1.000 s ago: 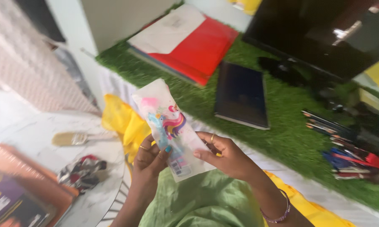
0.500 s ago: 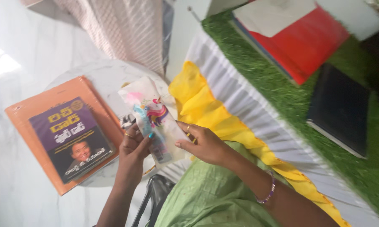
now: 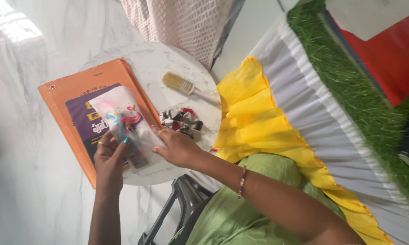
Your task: The person clears a desk by moving books, folders, stationery, and a monitor from a green artificial turf surface to a nearby round table. They handle items one at a time, including a red folder, a blue notebook, a pen holder, and a computer mouse, then remove the turf mat.
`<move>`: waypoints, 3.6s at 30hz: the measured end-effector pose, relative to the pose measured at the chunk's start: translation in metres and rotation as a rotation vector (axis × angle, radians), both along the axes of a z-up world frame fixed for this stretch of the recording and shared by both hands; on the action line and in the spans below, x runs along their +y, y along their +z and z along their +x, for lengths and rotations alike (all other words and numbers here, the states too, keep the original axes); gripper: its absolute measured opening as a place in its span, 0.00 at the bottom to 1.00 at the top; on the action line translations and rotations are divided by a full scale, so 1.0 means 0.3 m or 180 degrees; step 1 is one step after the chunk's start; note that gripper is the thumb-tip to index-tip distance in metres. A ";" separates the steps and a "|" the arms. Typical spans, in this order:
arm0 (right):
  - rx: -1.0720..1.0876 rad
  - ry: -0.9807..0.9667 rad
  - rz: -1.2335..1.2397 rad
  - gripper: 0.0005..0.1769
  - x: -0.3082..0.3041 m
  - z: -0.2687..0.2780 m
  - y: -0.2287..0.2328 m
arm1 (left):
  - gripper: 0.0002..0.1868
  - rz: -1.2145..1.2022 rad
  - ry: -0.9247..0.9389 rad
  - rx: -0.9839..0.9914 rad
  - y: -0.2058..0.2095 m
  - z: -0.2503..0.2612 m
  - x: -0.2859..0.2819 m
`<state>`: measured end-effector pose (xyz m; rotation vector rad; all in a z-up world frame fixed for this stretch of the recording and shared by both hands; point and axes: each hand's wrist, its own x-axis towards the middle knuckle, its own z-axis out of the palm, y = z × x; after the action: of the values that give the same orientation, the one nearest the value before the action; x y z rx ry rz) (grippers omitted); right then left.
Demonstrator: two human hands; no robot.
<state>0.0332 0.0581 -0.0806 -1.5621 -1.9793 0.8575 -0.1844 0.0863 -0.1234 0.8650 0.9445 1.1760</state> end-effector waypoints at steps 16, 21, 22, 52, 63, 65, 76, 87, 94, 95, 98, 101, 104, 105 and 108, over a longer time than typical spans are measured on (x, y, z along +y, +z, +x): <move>-0.0092 0.0289 -0.0387 0.37 0.056 -0.141 -0.261 | 0.32 0.0116 0.1077 0.1859 -0.258 -0.134 0.052; 0.0174 0.0215 -0.0167 0.33 -0.025 -0.113 -0.181 | 0.30 0.0736 0.0888 0.2920 -0.108 -0.012 -0.034; 0.0188 0.0185 -0.0257 0.33 -0.044 -0.099 -0.151 | 0.30 0.0670 0.0722 0.2525 -0.087 0.019 -0.051; -0.0309 -0.3303 0.1315 0.25 -1.155 1.150 0.731 | 0.21 0.1202 -0.2926 -0.0236 0.585 1.367 -0.601; 0.0354 -0.4350 0.0182 0.30 -1.373 1.455 0.656 | 0.24 0.0306 -0.3143 0.0116 0.586 1.701 -0.639; 0.0648 -0.4356 0.0074 0.32 -1.390 1.486 0.641 | 0.25 0.0261 -0.3190 0.0080 0.624 1.692 -0.643; 0.1056 -0.4221 0.0148 0.43 -1.403 1.465 0.634 | 0.21 -0.0427 -0.3618 0.0046 0.712 1.642 -0.686; 0.1551 -0.3968 0.0154 0.46 -1.480 1.213 0.689 | 0.27 -0.0519 -0.4059 0.0191 0.687 1.483 -0.695; 0.1751 -0.3843 0.0125 0.47 -1.471 1.066 0.706 | 0.25 -0.0299 -0.4102 -0.0514 0.695 1.267 -0.700; 0.1824 -0.3699 0.0199 0.47 -1.460 1.042 0.706 | 0.25 -0.0269 -0.4058 -0.0498 0.699 1.226 -0.694; 0.1912 -0.3327 0.0303 0.47 -1.410 0.963 0.697 | 0.25 -0.0238 -0.3882 -0.0473 0.702 1.093 -0.666; 0.1882 -0.2991 0.0248 0.48 -1.329 0.895 0.678 | 0.26 -0.0236 -0.3577 -0.0495 0.668 0.968 -0.618; 0.2158 -0.2508 0.0185 0.49 -1.209 0.823 0.646 | 0.26 -0.0282 -0.3216 -0.0645 0.612 0.828 -0.565; 0.2249 -0.2360 0.0107 0.49 -1.161 0.798 0.632 | 0.27 -0.0299 -0.3093 -0.0714 0.590 0.780 -0.547; 0.2504 -0.1872 -0.0090 0.49 -1.015 0.726 0.594 | 0.26 -0.0420 -0.2654 -0.0426 0.516 0.637 -0.483</move>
<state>0.2509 -0.2463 0.0977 -1.3926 -0.8994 1.0219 0.0068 -0.0585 0.0315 0.9251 0.4536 0.4374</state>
